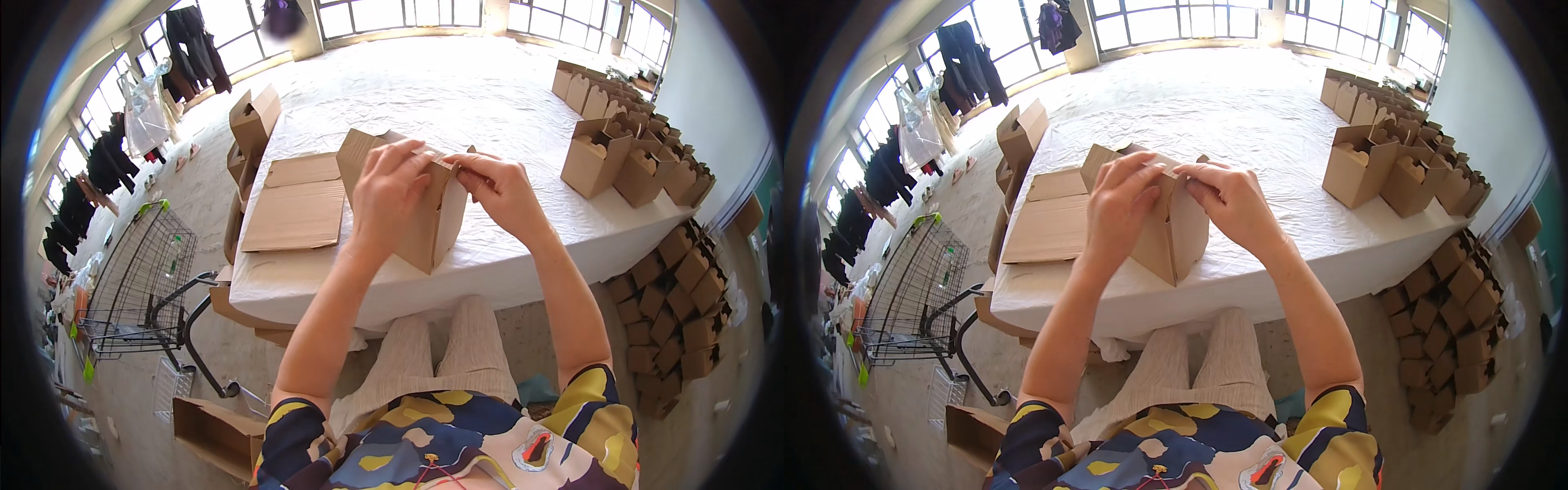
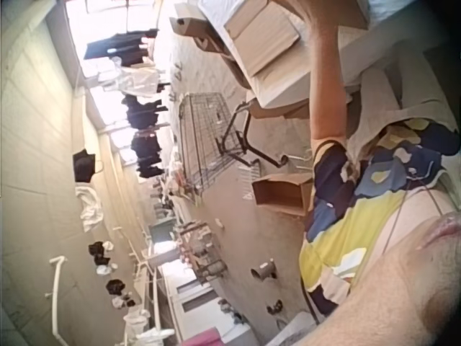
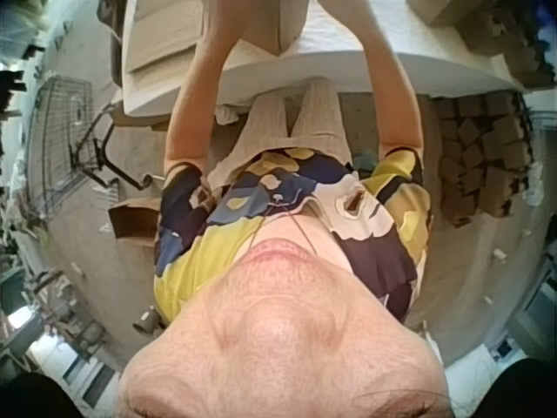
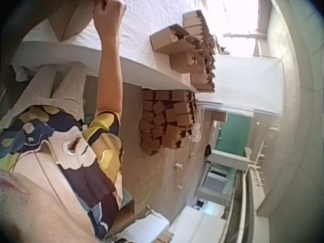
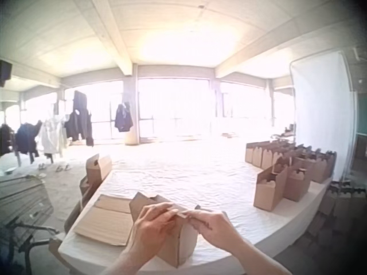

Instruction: The person folds a flat cardboard sheet into a box and places it onto a table with other assembled boxes.

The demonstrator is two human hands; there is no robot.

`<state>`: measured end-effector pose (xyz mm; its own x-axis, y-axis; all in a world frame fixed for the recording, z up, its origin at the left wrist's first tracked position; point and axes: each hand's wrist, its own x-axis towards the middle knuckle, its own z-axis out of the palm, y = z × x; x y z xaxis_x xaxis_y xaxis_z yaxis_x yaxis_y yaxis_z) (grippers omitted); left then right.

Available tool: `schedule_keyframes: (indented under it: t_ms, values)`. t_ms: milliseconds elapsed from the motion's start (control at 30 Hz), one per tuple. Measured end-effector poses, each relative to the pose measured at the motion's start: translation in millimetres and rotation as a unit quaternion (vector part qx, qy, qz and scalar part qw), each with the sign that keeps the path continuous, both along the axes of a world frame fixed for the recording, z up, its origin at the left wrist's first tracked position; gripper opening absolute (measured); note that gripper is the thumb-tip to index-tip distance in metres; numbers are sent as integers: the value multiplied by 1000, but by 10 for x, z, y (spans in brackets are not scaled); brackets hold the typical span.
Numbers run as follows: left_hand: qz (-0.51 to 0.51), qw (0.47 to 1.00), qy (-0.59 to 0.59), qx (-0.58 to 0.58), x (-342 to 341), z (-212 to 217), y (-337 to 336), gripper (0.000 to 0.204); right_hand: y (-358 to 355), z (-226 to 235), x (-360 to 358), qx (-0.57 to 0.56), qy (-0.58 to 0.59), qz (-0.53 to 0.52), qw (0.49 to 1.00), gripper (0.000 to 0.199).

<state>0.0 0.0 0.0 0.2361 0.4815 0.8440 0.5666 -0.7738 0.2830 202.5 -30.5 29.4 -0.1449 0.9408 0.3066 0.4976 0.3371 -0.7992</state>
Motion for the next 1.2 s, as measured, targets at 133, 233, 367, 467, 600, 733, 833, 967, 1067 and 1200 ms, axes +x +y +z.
schedule_keyframes:
  t_ms: [133, 233, 367, 467, 600, 733, 833, 967, 1067, 1200]
  values:
    - [-61, 987, -29, -147, -51, -16, -89, 16, 97, -83, 40, 262, -66, -69, 960, 35]
    - [-66, 990, 24, -119, -144, -48, -80, 16, 200, -126, 71, 301, -51, -68, 950, 39]
    - [-17, 999, 30, -1, -76, -106, -177, 22, 282, -194, 150, 110, 71, 15, 991, 31]
    - [-15, 1000, 9, -16, 36, -104, -303, 27, 292, -217, 165, 94, 94, 32, 991, 25]
    - [-20, 998, -38, -45, -10, -92, -270, 21, 238, -243, 58, 132, 109, 23, 985, 20]
    - [-23, 993, -76, -90, -141, -60, -252, 12, 154, -305, -48, 148, 122, 32, 981, 18]
    - [-17, 992, -92, -81, -155, -78, -252, 19, 125, -306, -118, 137, 127, 9, 982, 21]
    - [17, 990, -105, -96, -119, -100, -236, 23, 180, -332, -195, 141, 157, -14, 977, 24]
    - [28, 988, -123, -88, -119, -131, -212, 22, 145, -317, -226, 108, 129, -34, 985, 24]
    - [37, 989, -126, -64, -61, -165, -198, 19, 146, -345, -252, 128, 142, -39, 981, 25]
